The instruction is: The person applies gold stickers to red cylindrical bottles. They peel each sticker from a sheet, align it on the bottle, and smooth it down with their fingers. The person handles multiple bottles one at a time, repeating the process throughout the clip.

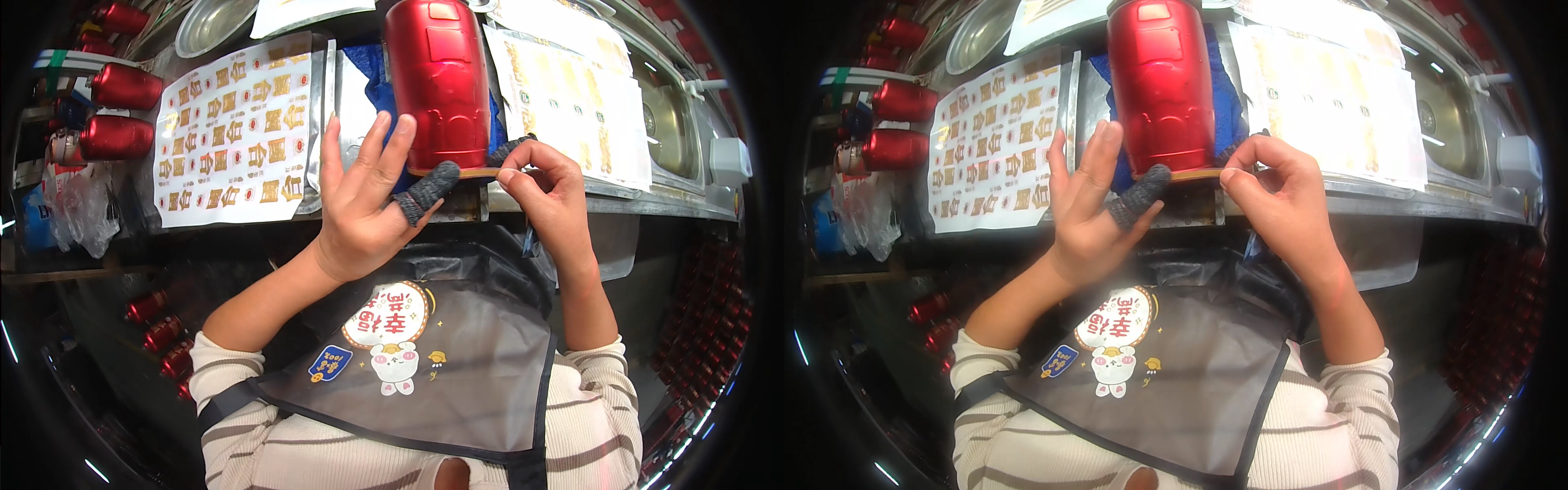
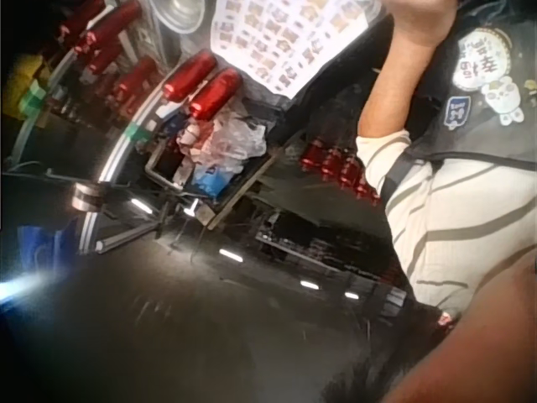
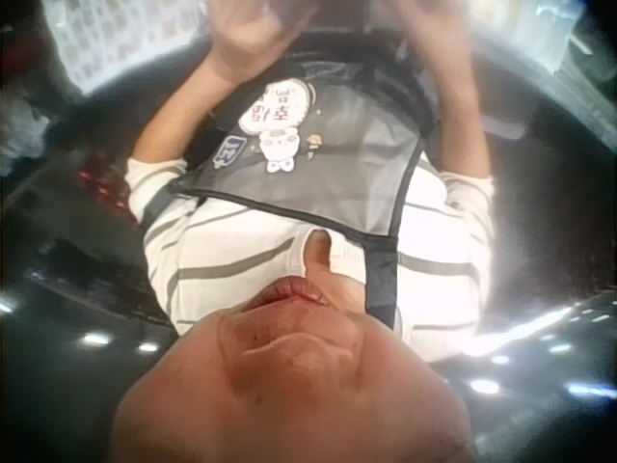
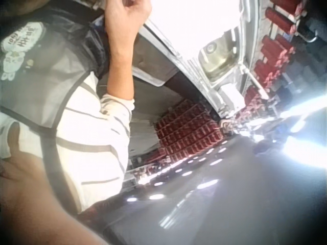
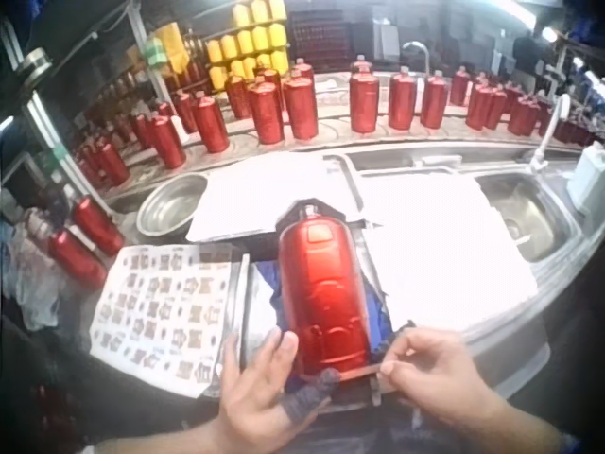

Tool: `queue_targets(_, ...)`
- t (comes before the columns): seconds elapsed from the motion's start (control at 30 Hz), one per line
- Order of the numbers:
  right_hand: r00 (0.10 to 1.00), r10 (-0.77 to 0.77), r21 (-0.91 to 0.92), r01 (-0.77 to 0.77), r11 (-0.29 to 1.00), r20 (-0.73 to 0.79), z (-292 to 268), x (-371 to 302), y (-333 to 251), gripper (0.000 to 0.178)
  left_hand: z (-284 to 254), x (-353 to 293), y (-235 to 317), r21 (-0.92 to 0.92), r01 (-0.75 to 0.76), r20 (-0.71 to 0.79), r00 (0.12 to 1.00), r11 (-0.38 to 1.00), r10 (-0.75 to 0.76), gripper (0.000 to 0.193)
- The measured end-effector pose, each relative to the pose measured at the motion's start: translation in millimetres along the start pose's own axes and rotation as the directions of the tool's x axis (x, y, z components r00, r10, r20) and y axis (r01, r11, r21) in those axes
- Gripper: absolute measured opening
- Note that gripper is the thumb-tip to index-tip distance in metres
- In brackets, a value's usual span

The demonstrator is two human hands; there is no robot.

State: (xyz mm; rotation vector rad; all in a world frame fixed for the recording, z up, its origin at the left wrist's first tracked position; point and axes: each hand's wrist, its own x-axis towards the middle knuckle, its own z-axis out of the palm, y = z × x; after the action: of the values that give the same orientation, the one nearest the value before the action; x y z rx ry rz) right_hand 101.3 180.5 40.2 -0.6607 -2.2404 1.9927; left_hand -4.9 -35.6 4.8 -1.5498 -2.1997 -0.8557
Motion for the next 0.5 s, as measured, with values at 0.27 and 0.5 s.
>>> queue_targets(0.27,0.999,0.011,0.001,-0.011,1.0,0.034,1.4,2.3,4.6,0.005,6.2,31.3,17.5,0.167,-0.09,0.042,0.996,0.982,0.084,0.026)
queue_targets(0.5,1.0,0.016,0.007,-0.016,1.0,0.022,3.4,1.0,3.7,0.005,25.3,18.1,2.1,-0.117,0.13,-0.136,0.98,0.985,-0.145,0.056)
